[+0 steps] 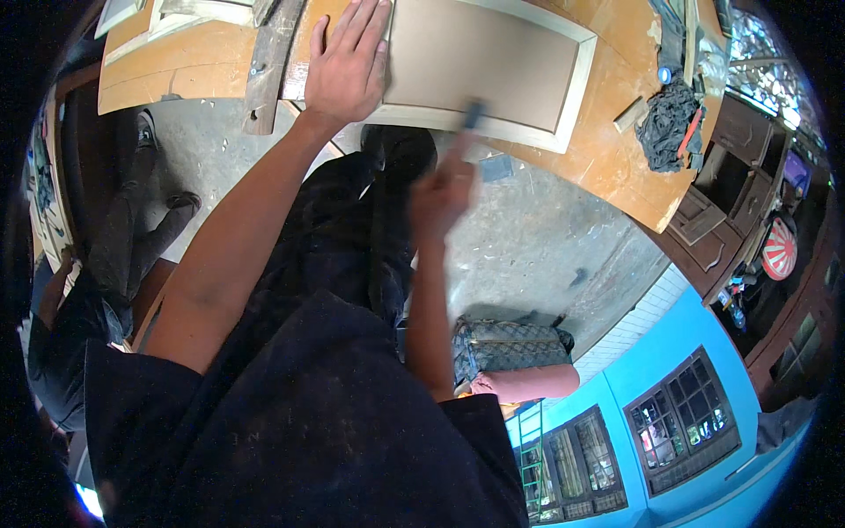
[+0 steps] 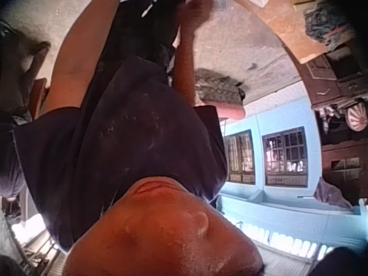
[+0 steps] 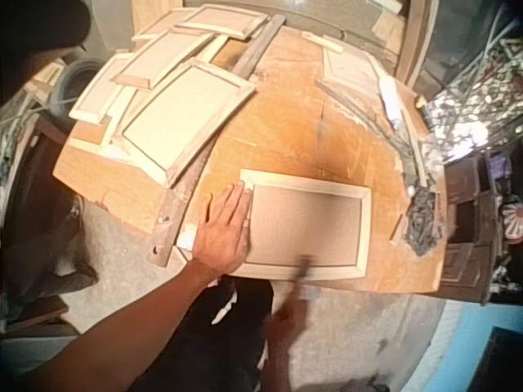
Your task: Sand the edges of a wooden frame assembly.
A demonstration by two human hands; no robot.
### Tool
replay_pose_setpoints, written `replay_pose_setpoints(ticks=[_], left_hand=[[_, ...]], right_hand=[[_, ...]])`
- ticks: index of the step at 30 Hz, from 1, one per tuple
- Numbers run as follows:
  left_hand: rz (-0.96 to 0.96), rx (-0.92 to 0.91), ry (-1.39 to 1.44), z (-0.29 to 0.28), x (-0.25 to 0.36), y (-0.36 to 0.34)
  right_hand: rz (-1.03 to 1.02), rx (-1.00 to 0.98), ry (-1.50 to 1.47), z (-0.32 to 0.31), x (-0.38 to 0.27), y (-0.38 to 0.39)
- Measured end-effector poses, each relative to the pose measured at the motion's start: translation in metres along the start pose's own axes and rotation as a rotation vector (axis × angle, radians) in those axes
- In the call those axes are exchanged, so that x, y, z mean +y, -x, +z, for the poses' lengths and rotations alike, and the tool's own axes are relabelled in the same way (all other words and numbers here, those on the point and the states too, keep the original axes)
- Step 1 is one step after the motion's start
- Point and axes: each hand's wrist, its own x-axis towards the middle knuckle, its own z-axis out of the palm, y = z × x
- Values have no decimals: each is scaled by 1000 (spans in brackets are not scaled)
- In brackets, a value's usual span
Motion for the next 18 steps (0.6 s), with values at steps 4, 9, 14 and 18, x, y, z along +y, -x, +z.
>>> replay_pose_setpoints(ticks=[4,9,14,18], left_hand=[[100,136,78,3,-2,4],[213,294,231,10,-2,1],[16,-49,-22,-8,2,1],[220,380,503,27,-21,5]], right_hand=[[-67,-117,-19,2,-15,9],[68,269,141,-38,78,-45],[123,-161,-34,-3,-31,2],[173,88,159,-34,72,-34]])
